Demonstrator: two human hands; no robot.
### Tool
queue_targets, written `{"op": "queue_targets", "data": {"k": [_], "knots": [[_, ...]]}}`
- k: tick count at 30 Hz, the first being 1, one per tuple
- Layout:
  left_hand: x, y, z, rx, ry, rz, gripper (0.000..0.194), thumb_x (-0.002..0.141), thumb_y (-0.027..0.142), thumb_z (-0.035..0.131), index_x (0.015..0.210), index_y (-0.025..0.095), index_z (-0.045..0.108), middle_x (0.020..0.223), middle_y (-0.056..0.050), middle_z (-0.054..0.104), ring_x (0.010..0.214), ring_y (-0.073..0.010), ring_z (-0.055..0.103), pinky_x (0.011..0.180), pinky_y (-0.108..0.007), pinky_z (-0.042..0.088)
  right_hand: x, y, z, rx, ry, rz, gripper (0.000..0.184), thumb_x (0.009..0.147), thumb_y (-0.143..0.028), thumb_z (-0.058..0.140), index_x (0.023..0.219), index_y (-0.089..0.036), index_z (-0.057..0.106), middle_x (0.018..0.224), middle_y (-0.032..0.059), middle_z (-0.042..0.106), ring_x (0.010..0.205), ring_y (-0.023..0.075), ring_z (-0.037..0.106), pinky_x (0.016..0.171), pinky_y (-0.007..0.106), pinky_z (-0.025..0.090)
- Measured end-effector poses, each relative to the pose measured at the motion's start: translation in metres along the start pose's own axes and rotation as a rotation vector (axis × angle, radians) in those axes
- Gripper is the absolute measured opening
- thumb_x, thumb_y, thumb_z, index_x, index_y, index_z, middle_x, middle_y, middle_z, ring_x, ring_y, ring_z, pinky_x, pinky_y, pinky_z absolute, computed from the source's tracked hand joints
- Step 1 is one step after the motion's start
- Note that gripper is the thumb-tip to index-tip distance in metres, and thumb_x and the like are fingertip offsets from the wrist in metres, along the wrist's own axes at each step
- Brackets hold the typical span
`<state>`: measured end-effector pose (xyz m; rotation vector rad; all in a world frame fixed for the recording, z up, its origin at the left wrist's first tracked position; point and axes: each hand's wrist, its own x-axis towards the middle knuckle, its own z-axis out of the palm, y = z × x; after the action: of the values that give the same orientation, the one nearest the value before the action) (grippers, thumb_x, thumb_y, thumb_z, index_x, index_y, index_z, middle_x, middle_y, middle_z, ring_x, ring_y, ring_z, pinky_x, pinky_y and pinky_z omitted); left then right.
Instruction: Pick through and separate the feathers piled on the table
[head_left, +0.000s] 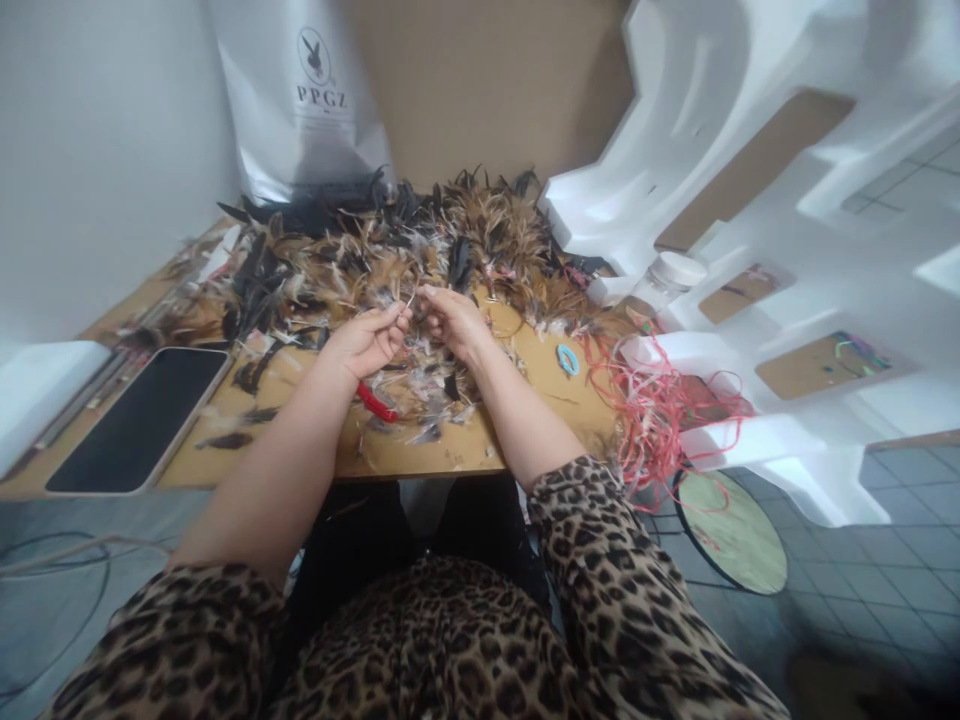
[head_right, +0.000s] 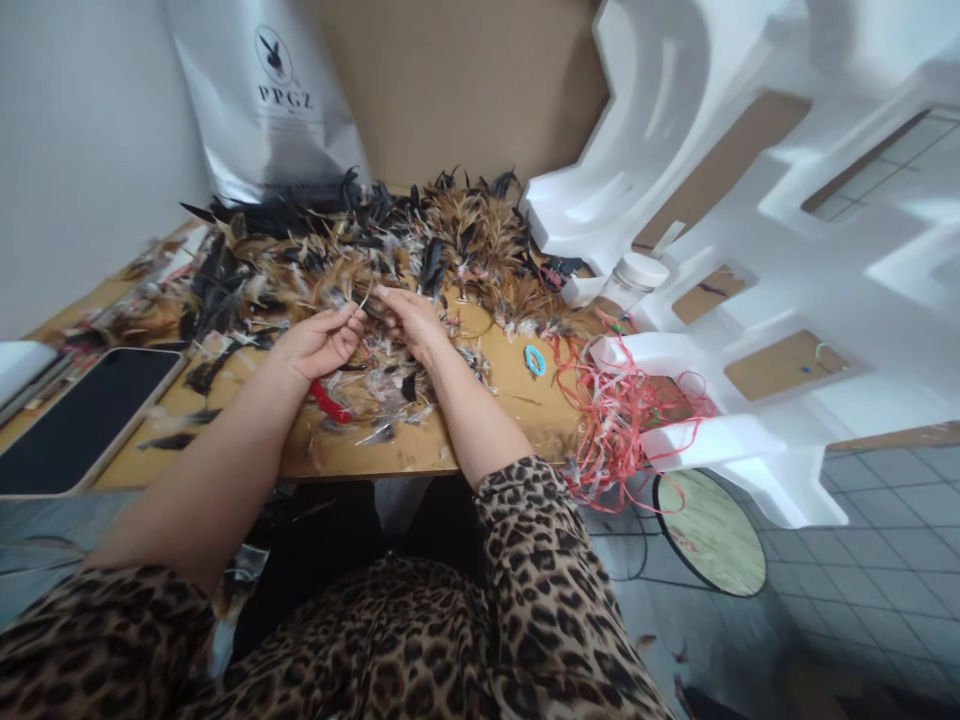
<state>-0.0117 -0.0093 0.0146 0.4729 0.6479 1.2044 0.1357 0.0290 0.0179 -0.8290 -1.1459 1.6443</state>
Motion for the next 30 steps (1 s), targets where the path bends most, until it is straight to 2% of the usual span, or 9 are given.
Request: {"op": "queue_targets", "data": {"k": [2,4,7,11,15,20,30], "knots": [[-0.002,0.001,0.001,-0.018,-0.026,-0.020,0.008,0.080,0.006,0.056,0.077,0.009,0.063,0.069,-0.003,0.062,0.056,-0.0023,0.058,0.049,-0.007,0.046,-0.002,-0.002,0.000,0.051,-0.117,0.048,0.036,0.059,-0.039,0.075,0.082,-0.016,0.058,0.063,-0.0056,0.055,0.045,0.0013,0.038,0.040,0.015,0.023],[-0.003,0.001,0.001,-0.008,-0.043,-0.027,0.009,0.081,0.006,0.055,0.078,0.009,0.063,0.068,-0.003,0.062,0.056,-0.0025,0.059,0.049,-0.007,0.046,-0.003,-0.001,0.001,0.072,-0.162,0.055,0.036,0.057,-0.036,0.076,0.080,-0.016,0.058,0.062,-0.0057,0.056,0.045,0.0015,0.038,0.040,0.015,0.024],[-0.001,-0.001,0.000,0.066,-0.027,0.000,0.006,0.078,0.006,0.059,0.078,0.008,0.064,0.068,-0.004,0.064,0.055,-0.0035,0.059,0.049,-0.008,0.047,-0.002,0.002,0.003,0.032,-0.101,0.014,0.033,0.057,-0.036,0.076,0.073,-0.016,0.056,0.054,-0.0067,0.053,0.043,0.0021,0.037,0.040,0.015,0.024],[0.004,-0.007,0.000,0.270,0.073,0.159,0.004,0.073,0.009,0.065,0.076,0.006,0.064,0.072,-0.009,0.069,0.055,-0.0071,0.062,0.045,-0.011,0.046,-0.002,0.004,0.005,-0.088,0.036,-0.097,0.029,0.059,-0.035,0.074,0.069,-0.015,0.056,0.049,-0.0069,0.050,0.044,0.0030,0.038,0.043,0.016,0.028],[0.006,-0.011,0.002,0.377,0.148,0.263,0.011,0.069,0.014,0.069,0.073,0.006,0.064,0.072,-0.010,0.070,0.054,-0.0083,0.063,0.046,-0.013,0.046,-0.003,0.003,0.007,-0.163,0.097,-0.146,0.026,0.061,-0.034,0.072,0.068,-0.014,0.057,0.052,-0.0055,0.052,0.050,0.0041,0.043,0.048,0.017,0.034],[0.003,-0.013,0.004,0.446,0.157,0.283,0.011,0.069,0.015,0.069,0.070,0.006,0.064,0.068,-0.010,0.069,0.051,-0.0080,0.061,0.044,-0.013,0.045,-0.002,0.004,0.007,-0.215,0.129,-0.159,0.026,0.063,-0.035,0.069,0.068,-0.014,0.056,0.056,-0.0048,0.053,0.052,0.0047,0.045,0.052,0.017,0.037],[0.005,-0.015,0.001,0.531,0.172,0.242,0.010,0.069,0.014,0.068,0.067,0.005,0.065,0.061,-0.008,0.065,0.047,-0.0067,0.058,0.047,-0.015,0.046,-0.002,0.006,0.007,-0.229,0.095,-0.194,0.022,0.062,-0.031,0.068,0.067,-0.013,0.058,0.059,-0.0045,0.054,0.054,0.0045,0.045,0.054,0.018,0.037]]}}
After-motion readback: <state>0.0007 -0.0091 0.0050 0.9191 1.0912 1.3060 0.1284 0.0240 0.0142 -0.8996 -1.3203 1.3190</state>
